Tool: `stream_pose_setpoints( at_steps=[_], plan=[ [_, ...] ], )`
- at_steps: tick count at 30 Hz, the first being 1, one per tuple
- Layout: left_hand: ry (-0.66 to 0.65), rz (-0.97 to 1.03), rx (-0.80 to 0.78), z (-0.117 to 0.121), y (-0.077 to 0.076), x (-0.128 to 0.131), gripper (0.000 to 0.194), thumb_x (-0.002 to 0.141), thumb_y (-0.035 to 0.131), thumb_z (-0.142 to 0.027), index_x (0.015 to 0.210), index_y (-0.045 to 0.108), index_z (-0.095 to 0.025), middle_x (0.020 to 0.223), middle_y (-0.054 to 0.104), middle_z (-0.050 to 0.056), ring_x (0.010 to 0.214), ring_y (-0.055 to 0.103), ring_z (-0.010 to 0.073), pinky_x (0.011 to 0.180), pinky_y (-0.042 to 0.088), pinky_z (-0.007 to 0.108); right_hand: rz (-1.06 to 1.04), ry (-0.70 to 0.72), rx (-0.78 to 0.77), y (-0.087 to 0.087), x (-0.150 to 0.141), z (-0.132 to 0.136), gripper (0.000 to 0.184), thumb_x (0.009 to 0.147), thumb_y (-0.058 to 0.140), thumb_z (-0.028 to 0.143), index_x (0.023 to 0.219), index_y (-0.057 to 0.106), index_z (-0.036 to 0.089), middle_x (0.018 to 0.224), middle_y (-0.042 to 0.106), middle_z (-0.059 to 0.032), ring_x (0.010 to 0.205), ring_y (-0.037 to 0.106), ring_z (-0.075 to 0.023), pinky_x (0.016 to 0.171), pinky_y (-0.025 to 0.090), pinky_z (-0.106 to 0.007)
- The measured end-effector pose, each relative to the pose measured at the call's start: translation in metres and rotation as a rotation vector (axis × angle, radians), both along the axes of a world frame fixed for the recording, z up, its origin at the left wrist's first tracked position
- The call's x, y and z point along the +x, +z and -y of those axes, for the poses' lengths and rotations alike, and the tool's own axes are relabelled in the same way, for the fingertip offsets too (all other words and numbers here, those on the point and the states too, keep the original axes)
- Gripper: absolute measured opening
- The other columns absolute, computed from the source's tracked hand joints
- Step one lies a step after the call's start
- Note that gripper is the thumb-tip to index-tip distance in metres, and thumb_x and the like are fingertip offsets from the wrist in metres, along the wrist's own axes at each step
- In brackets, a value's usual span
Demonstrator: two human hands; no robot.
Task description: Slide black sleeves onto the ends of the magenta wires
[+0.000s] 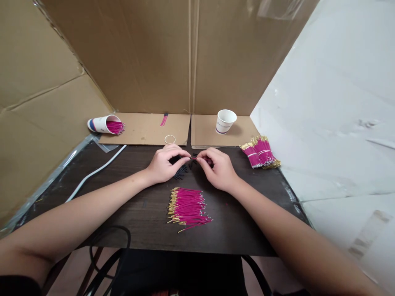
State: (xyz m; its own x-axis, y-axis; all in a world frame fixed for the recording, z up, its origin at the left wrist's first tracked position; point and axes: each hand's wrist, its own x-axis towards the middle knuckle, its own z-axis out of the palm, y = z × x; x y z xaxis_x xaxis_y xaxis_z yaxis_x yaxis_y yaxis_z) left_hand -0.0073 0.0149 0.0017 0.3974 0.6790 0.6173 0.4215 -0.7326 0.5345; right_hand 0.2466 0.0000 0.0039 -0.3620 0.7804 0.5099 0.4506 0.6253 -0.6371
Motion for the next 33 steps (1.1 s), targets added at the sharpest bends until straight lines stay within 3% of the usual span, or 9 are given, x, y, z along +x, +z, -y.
stream_pose_setpoints(
  at_steps=[33],
  plan=[
    [-0.053,0.006,0.144,-0.0012,-0.0011,0.0011,0.006,0.11,0.076,-0.024,0.108,0.08,-0.02,0.097,0.085,0.004,0.091,0.077,0.0215,0.097,0.058,0.042,-0.021,0.007,0.034,-0.0017,-0.0014,0.0006,0.012,0.112,0.069,0.028,0.103,0.076,0.024,0.094,0.079,-0.0055,0.082,0.07,-0.0218,0.073,0.054,-0.036]
  ],
)
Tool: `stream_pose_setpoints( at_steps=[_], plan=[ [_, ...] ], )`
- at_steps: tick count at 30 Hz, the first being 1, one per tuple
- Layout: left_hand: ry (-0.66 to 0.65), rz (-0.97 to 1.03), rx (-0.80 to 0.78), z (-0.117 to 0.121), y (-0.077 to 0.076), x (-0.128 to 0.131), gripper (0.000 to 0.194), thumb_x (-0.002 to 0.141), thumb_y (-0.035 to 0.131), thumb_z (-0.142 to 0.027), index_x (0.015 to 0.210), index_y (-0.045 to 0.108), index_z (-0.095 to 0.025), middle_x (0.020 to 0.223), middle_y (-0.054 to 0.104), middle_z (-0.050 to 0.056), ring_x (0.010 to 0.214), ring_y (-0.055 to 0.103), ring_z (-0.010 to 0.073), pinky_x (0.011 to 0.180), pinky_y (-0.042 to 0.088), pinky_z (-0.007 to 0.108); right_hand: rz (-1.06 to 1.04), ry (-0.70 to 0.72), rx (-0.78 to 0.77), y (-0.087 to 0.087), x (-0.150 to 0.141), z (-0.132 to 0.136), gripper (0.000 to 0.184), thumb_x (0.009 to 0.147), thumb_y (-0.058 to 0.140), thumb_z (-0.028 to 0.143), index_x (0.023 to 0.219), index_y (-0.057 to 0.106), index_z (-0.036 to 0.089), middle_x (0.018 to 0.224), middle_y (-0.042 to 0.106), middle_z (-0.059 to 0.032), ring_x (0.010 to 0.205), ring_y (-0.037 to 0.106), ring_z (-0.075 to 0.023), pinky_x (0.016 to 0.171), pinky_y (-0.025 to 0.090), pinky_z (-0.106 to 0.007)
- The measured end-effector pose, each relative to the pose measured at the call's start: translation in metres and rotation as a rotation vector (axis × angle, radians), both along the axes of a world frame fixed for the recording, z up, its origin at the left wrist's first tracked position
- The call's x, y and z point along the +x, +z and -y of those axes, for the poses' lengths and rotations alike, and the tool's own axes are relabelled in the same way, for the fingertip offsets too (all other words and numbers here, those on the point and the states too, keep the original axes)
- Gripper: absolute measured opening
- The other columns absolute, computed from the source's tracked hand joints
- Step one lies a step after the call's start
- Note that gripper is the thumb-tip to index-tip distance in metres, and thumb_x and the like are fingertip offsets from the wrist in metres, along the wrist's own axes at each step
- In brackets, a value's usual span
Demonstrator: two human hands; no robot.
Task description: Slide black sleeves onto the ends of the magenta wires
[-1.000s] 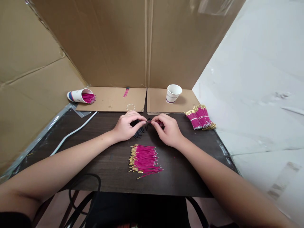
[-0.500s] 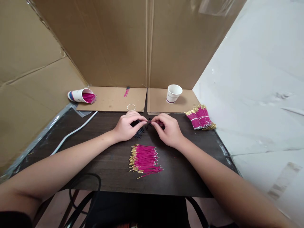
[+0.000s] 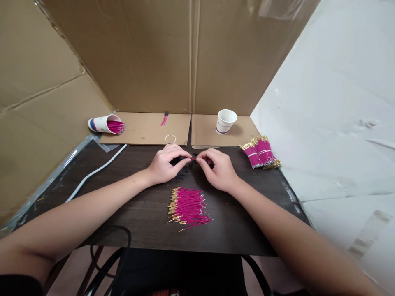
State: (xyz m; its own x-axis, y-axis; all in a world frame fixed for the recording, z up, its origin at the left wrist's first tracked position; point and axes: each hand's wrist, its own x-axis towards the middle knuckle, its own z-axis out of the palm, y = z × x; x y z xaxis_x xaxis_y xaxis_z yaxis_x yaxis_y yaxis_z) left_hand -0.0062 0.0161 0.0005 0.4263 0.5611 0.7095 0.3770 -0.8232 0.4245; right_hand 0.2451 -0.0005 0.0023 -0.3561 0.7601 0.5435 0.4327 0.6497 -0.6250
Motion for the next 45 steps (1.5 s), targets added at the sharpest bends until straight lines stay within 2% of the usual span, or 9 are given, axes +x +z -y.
stream_pose_setpoints(
  at_steps=[11,17,24,33,45],
  plan=[
    [-0.005,-0.025,0.004,0.0004,-0.0003,-0.0006,0.007,0.111,0.075,-0.025,0.108,0.079,-0.021,0.099,0.085,0.004,0.093,0.077,0.0225,0.098,0.057,0.043,0.004,-0.015,-0.026,-0.0014,-0.0016,0.0005,0.018,0.114,0.067,0.033,0.102,0.076,0.024,0.096,0.08,-0.0062,0.083,0.072,-0.0227,0.074,0.054,-0.036],
    [0.029,-0.027,-0.05,0.002,0.0018,-0.0015,0.014,0.107,0.079,-0.028,0.118,0.076,-0.02,0.103,0.084,0.005,0.1,0.078,0.0239,0.102,0.056,0.045,-0.03,-0.036,-0.055,-0.0024,-0.0016,-0.0003,0.02,0.114,0.067,0.035,0.102,0.077,0.023,0.095,0.079,-0.006,0.082,0.07,-0.0217,0.073,0.054,-0.036],
    [0.043,-0.034,-0.076,0.0009,0.0015,-0.0013,0.014,0.11,0.075,-0.034,0.106,0.077,-0.021,0.1,0.084,0.005,0.097,0.078,0.0238,0.102,0.056,0.046,-0.037,-0.046,-0.078,-0.002,-0.0017,0.0,0.024,0.114,0.067,0.041,0.101,0.077,0.023,0.095,0.079,-0.0069,0.083,0.07,-0.0228,0.072,0.056,-0.037],
    [0.052,-0.056,-0.086,0.0007,0.002,-0.0018,0.017,0.111,0.071,-0.035,0.105,0.078,-0.021,0.098,0.084,0.006,0.095,0.077,0.0241,0.101,0.056,0.046,-0.042,-0.039,-0.06,-0.0011,-0.002,0.0002,0.02,0.113,0.068,0.036,0.101,0.077,0.023,0.093,0.079,-0.0059,0.081,0.068,-0.0216,0.072,0.055,-0.036],
    [0.039,-0.03,-0.033,0.0002,0.002,-0.0006,0.013,0.111,0.074,-0.032,0.105,0.078,-0.02,0.097,0.084,0.005,0.092,0.077,0.0229,0.097,0.056,0.043,-0.044,-0.042,-0.069,-0.0018,-0.0019,0.0002,0.026,0.115,0.066,0.041,0.1,0.077,0.024,0.094,0.079,-0.0069,0.082,0.069,-0.0229,0.073,0.054,-0.038]
  ],
)
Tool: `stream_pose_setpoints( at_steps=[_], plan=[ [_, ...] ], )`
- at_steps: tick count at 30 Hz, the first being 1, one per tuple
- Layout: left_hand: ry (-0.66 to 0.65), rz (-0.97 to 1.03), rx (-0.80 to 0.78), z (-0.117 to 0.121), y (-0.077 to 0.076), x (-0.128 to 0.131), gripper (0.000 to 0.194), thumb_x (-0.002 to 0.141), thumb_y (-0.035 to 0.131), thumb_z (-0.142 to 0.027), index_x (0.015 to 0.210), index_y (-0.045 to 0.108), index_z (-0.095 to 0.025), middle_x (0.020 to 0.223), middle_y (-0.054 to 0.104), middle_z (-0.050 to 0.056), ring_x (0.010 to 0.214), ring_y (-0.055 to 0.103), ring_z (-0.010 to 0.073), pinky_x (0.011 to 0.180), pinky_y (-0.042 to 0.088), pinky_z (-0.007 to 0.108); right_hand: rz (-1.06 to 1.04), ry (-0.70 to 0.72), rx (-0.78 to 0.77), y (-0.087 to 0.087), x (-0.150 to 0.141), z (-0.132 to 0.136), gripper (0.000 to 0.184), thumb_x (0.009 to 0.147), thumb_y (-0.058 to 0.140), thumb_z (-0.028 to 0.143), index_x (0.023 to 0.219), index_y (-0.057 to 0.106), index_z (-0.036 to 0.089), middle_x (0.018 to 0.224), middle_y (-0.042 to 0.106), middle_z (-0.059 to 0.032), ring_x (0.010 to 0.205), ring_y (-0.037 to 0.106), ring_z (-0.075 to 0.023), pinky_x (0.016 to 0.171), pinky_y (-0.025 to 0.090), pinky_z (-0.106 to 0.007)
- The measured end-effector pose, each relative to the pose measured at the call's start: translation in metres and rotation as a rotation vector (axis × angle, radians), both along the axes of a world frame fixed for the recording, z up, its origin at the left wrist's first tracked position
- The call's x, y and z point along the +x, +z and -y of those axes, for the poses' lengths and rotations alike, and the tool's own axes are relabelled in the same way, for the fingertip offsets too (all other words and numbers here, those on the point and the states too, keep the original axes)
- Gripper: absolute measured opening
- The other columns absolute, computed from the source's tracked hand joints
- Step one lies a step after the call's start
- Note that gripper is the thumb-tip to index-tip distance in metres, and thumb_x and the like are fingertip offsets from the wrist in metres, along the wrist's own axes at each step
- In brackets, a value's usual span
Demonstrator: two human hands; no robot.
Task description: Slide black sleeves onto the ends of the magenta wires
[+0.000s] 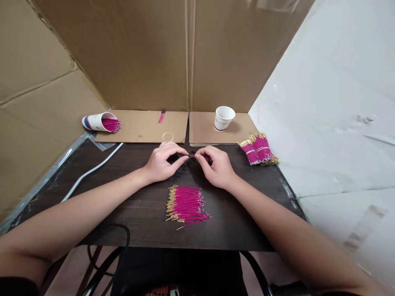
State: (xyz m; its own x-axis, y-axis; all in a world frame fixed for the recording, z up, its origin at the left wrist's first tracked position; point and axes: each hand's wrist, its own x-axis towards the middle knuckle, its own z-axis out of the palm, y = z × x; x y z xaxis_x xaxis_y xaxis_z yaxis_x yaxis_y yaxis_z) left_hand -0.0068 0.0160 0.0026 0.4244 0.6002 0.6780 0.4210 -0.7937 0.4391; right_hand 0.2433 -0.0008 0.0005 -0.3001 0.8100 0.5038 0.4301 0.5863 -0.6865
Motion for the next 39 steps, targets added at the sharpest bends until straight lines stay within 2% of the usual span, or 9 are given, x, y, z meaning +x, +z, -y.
stream_pose_setpoints(
  at_steps=[14,19,24,28,39],
  plan=[
    [-0.007,-0.008,-0.008,0.0,-0.001,0.0,0.012,0.11,0.074,-0.031,0.105,0.078,-0.021,0.099,0.085,0.004,0.093,0.078,0.0229,0.097,0.055,0.044,0.017,-0.008,-0.002,0.0,0.0,0.0,0.029,0.115,0.064,0.044,0.1,0.077,0.024,0.094,0.08,-0.0068,0.082,0.069,-0.0237,0.074,0.055,-0.038],
    [0.085,-0.082,-0.077,0.001,0.0,-0.001,0.022,0.101,0.081,-0.034,0.118,0.075,-0.02,0.113,0.083,0.009,0.11,0.076,0.0296,0.106,0.055,0.05,0.055,-0.047,0.046,0.002,0.006,-0.006,0.022,0.114,0.066,0.038,0.101,0.076,0.024,0.095,0.079,-0.0071,0.084,0.07,-0.0245,0.077,0.055,-0.04],
    [0.081,-0.163,-0.079,0.0,-0.001,-0.004,0.008,0.095,0.079,-0.025,0.102,0.075,-0.022,0.119,0.079,0.01,0.12,0.069,0.0334,0.111,0.051,0.056,0.202,-0.073,0.146,-0.001,0.013,-0.016,0.015,0.109,0.07,0.031,0.097,0.076,0.024,0.092,0.077,-0.0086,0.09,0.067,-0.0291,0.086,0.055,-0.047],
    [0.05,-0.225,-0.099,0.0,-0.003,-0.005,0.01,0.091,0.083,-0.025,0.098,0.077,-0.022,0.125,0.076,0.011,0.125,0.066,0.0361,0.114,0.047,0.061,0.259,-0.062,0.176,-0.007,0.015,-0.02,0.012,0.107,0.073,0.028,0.097,0.077,0.024,0.094,0.077,-0.0088,0.091,0.066,-0.0297,0.086,0.054,-0.049],
    [0.026,-0.295,-0.129,-0.002,-0.005,-0.005,0.023,0.099,0.083,-0.034,0.121,0.087,-0.028,0.138,0.073,0.012,0.134,0.061,0.037,0.118,0.045,0.064,0.265,-0.053,0.176,-0.012,0.016,-0.023,0.009,0.107,0.075,0.026,0.098,0.078,0.024,0.095,0.077,-0.0087,0.093,0.066,-0.0303,0.087,0.053,-0.05]
  ],
)
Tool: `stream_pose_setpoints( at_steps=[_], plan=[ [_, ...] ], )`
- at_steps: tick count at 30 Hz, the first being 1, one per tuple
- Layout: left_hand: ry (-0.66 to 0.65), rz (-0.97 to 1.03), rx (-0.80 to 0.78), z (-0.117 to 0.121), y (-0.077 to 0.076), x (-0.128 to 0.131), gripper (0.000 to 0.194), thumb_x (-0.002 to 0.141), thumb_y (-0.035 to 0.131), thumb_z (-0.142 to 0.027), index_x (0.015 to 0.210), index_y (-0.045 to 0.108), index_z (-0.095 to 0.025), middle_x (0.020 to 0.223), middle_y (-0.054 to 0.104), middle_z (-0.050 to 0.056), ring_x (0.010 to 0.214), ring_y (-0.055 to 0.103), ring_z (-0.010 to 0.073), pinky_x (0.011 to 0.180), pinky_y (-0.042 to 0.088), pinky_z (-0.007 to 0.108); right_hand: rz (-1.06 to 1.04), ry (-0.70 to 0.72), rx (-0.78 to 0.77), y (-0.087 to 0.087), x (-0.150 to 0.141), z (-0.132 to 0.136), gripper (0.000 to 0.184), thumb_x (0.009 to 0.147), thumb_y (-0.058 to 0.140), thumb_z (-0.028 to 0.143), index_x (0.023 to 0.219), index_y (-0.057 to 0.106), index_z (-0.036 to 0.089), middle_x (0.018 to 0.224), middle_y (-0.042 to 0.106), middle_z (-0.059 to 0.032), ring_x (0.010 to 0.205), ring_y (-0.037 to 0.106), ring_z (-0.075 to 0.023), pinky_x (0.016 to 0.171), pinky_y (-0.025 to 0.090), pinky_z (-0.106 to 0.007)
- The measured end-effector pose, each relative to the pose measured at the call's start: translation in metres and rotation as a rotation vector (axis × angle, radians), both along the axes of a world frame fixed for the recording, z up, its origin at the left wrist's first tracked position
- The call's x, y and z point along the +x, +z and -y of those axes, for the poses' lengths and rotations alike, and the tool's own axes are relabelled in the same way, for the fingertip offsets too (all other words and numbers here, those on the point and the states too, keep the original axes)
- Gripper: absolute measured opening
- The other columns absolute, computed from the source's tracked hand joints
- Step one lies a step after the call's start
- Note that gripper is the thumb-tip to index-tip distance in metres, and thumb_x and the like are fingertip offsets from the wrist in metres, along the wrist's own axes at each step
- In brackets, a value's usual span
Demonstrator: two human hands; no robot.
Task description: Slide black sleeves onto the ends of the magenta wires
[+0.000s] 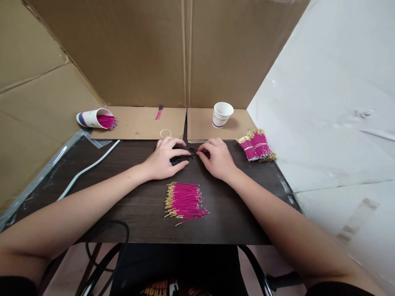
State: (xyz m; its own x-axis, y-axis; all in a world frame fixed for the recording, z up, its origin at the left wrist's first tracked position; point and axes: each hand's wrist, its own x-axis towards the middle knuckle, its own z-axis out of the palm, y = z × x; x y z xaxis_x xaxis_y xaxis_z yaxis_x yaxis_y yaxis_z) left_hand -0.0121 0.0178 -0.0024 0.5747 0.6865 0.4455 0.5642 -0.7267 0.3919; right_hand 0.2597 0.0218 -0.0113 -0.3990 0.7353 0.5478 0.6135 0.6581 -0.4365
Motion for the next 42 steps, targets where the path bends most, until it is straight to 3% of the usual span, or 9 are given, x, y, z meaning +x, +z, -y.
stream_pose_setpoints(
  at_steps=[6,10,19,33,39,42],
  plan=[
    [-0.005,-0.079,-0.058,0.0,0.004,0.0,0.036,0.106,0.077,-0.035,0.142,0.083,-0.033,0.153,0.068,0.014,0.145,0.055,0.0411,0.119,0.041,0.07,-0.001,0.049,0.003,0.005,-0.004,0.007,0.007,0.106,0.073,0.021,0.1,0.077,0.024,0.096,0.075,-0.0085,0.094,0.067,-0.0296,0.088,0.053,-0.048],
    [-0.011,-0.11,-0.058,0.001,0.006,0.0,0.032,0.109,0.073,-0.036,0.138,0.085,-0.033,0.161,0.065,0.012,0.149,0.053,0.0394,0.122,0.039,0.069,0.005,0.085,-0.003,0.008,-0.006,0.011,0.007,0.104,0.072,0.018,0.1,0.076,0.022,0.096,0.074,-0.0086,0.093,0.067,-0.0288,0.086,0.054,-0.046],
    [0.005,0.036,-0.022,0.0,0.001,0.0,0.008,0.101,0.082,-0.029,0.098,0.09,-0.028,0.138,0.078,0.007,0.133,0.066,0.0335,0.119,0.043,0.06,0.136,0.027,0.006,0.008,0.0,0.007,0.009,0.105,0.069,0.02,0.099,0.077,0.021,0.098,0.074,-0.011,0.095,0.064,-0.0312,0.088,0.052,-0.048],
    [0.022,0.052,-0.125,-0.001,0.002,0.001,0.007,0.098,0.085,-0.023,0.095,0.079,-0.023,0.138,0.077,0.007,0.136,0.064,0.0342,0.12,0.041,0.06,0.101,-0.044,0.003,-0.002,0.002,-0.005,0.009,0.107,0.07,0.026,0.099,0.07,0.022,0.096,0.072,-0.0094,0.093,0.062,-0.0302,0.088,0.05,-0.046],
    [0.068,0.123,-0.085,-0.002,0.004,0.002,0.003,0.104,0.076,-0.024,0.102,0.076,-0.022,0.113,0.083,0.005,0.116,0.071,0.0292,0.112,0.048,0.053,0.066,-0.045,0.001,0.005,0.001,-0.001,0.008,0.105,0.072,0.026,0.1,0.067,0.022,0.096,0.071,-0.0094,0.093,0.063,-0.0297,0.086,0.049,-0.045],
    [0.115,0.175,-0.06,-0.002,0.004,0.002,0.004,0.104,0.076,-0.025,0.104,0.077,-0.021,0.104,0.081,0.005,0.104,0.073,0.0265,0.105,0.053,0.047,0.029,0.085,-0.032,0.017,-0.005,0.012,0.011,0.104,0.072,0.023,0.096,0.066,0.022,0.093,0.07,-0.0076,0.09,0.062,-0.0269,0.084,0.048,-0.042]
  ],
)
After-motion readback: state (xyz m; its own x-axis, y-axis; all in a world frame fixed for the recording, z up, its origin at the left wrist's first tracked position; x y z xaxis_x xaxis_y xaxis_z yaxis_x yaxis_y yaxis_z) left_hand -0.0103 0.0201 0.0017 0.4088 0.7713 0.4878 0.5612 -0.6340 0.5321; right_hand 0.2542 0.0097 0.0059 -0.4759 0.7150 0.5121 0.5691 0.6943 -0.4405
